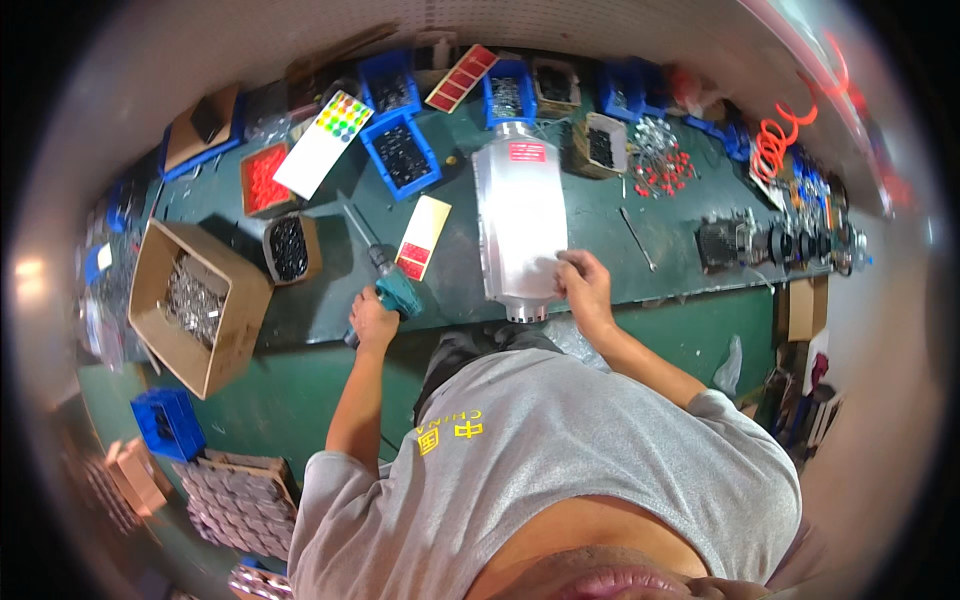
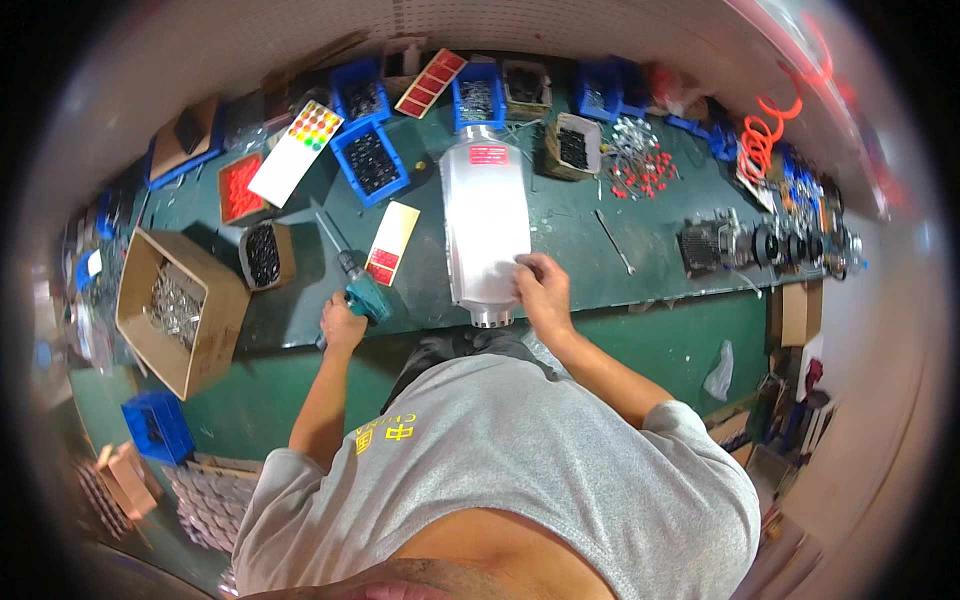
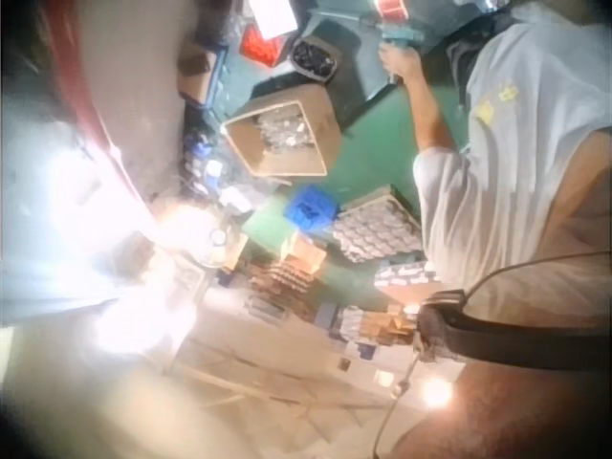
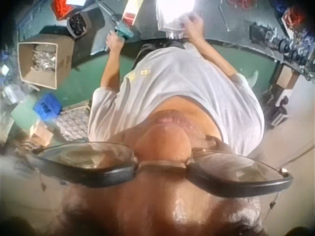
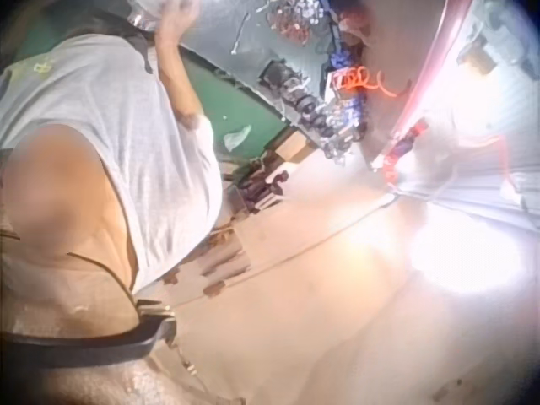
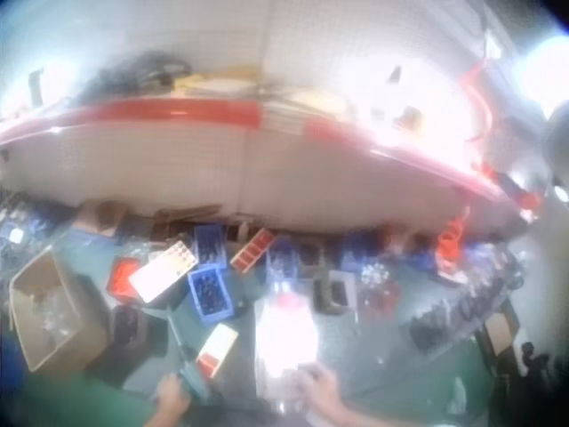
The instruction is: The person assembles an electronic device by attaching a silver metal casing to a motor, applying labels, and using a power drill to secure components. They move the assembled unit to a cardboard sheet, then return to the workbench to unpack another casing and apply additional labels before attaching it to a motor.
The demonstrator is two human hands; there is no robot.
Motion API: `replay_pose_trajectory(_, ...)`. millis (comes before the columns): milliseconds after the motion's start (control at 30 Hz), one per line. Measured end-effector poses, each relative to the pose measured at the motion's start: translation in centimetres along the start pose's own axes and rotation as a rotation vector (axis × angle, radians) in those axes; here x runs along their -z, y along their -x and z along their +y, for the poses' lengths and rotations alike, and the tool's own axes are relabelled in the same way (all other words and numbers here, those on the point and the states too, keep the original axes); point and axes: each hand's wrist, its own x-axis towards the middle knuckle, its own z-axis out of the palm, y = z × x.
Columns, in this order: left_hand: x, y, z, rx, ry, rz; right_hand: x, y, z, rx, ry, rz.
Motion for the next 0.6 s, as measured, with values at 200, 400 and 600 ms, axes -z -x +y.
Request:
replay_pose_trajectory(200, 5.5, -9.0, 9.9, -0.566, 0.277, 0.216, 5.8, 3.6, 9.4, -0.668, -0.511, 0.253)
replay_pose_trajectory(400, 7.6, -16.3, 28.8, -0.786, 0.482, -0.145, 3.4, 4.5, 8.2, -0.827, -0.834, 0.101)
replay_pose_trajectory(600, 5.6, -18.7, 34.2, -0.802, 0.359, -0.381, 2.5, 3.6, 9.8, -0.739, -0.979, 0.049)
